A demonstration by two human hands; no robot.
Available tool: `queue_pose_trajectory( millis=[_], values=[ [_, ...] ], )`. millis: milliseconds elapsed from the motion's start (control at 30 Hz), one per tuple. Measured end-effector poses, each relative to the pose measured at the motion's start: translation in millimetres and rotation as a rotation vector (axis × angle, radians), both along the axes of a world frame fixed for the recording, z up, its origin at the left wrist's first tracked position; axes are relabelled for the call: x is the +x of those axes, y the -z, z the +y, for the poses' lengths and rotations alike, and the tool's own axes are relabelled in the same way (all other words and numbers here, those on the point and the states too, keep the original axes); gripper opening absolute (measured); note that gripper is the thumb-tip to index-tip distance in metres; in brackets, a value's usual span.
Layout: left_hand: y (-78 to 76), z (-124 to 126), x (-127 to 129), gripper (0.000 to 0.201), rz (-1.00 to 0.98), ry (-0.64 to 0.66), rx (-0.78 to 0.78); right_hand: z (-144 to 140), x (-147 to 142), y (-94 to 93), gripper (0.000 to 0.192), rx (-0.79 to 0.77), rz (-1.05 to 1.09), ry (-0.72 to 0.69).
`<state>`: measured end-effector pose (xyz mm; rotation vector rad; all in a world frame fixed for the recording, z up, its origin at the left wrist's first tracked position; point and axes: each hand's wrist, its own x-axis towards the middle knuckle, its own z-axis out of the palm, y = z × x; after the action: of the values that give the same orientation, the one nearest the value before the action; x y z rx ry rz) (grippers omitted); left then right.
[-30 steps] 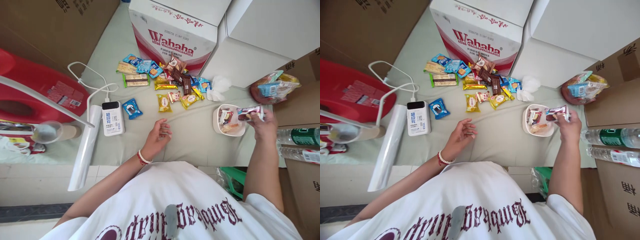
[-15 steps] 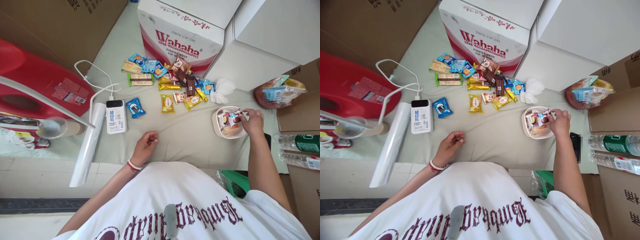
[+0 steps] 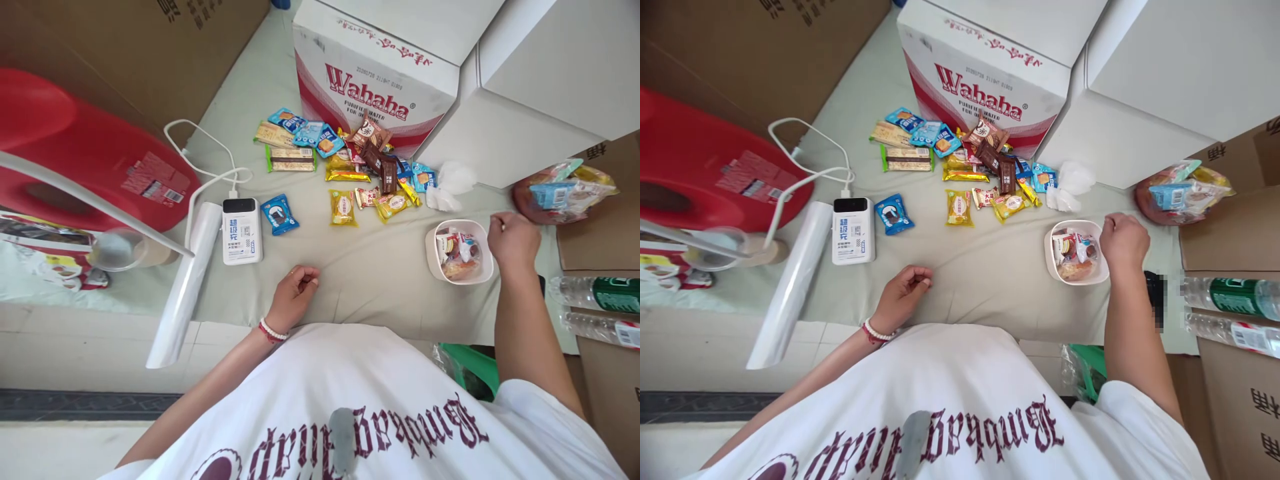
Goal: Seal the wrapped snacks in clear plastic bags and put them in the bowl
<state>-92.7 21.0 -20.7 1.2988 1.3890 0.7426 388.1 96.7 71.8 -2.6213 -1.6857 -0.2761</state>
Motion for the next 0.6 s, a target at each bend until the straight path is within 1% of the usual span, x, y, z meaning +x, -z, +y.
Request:
queue_pose_trajectory(
  millis=[67,133,200,233,267,300,333,367,400,467,500,533,600],
  values=[
    [-1.9,-0.4,0.7,0.023,0.019,0.005,0.021,27.0,-5.1,-0.1,0.037,0.012,0.077,-0.093],
    [-5.1,-0.5,1.3,0.022,0.04,0.024,0.045,54.3,-14.0,5.0,0.038,-0.044,0.157,-0.15],
    [-8.8,-1.6,-0.3,0.022,0.057,0.041,0.063,74.5,-24.0,9.1,0.03,-0.095,0.251,-0.126],
    [-10.7,-2.7,-2.1,0.022,0.064,0.042,0.068,80.1,-28.8,9.3,0.022,-0.065,0.336,-0.093],
    [-12.7,-4.1,-4.5,0.022,0.07,0.034,0.071,82.2,-33.5,8.3,0.015,0.002,0.447,-0.063],
    [-14.9,-5.7,-7.1,0.022,0.073,0.02,0.071,80.6,-38.5,6.3,0.01,0.095,0.569,-0.044],
    [-17.5,-7.2,-9.4,0.022,0.068,0.003,0.068,75.7,-44.5,3.9,0.011,0.188,0.685,-0.038],
    [-20.9,-8.2,-10.7,0.021,0.052,-0.009,0.062,67.9,-52.0,1.8,0.015,0.255,0.78,-0.047],
    [-25.2,-8.4,-10.5,0.021,0.025,-0.012,0.055,57.6,-61.8,0.5,0.019,0.287,0.888,-0.064],
    [-36.2,-5.2,-3.3,0.021,-0.049,0.014,0.058,32.7,-89.4,2.3,0.029,0.261,1.127,-0.107],
    [-42.4,-1.6,4.1,0.021,-0.087,0.037,0.068,19.4,-106.9,5.5,0.032,0.237,1.28,-0.128],
    [-48.2,3.4,13.9,0.022,-0.12,0.058,0.089,6.2,-126.0,10.1,0.034,0.207,1.4,-0.146],
    [-56.6,16.9,38.0,0.026,-0.168,0.073,0.123,-17.8,-164.9,21.6,0.034,0.154,1.539,-0.178]
  ],
)
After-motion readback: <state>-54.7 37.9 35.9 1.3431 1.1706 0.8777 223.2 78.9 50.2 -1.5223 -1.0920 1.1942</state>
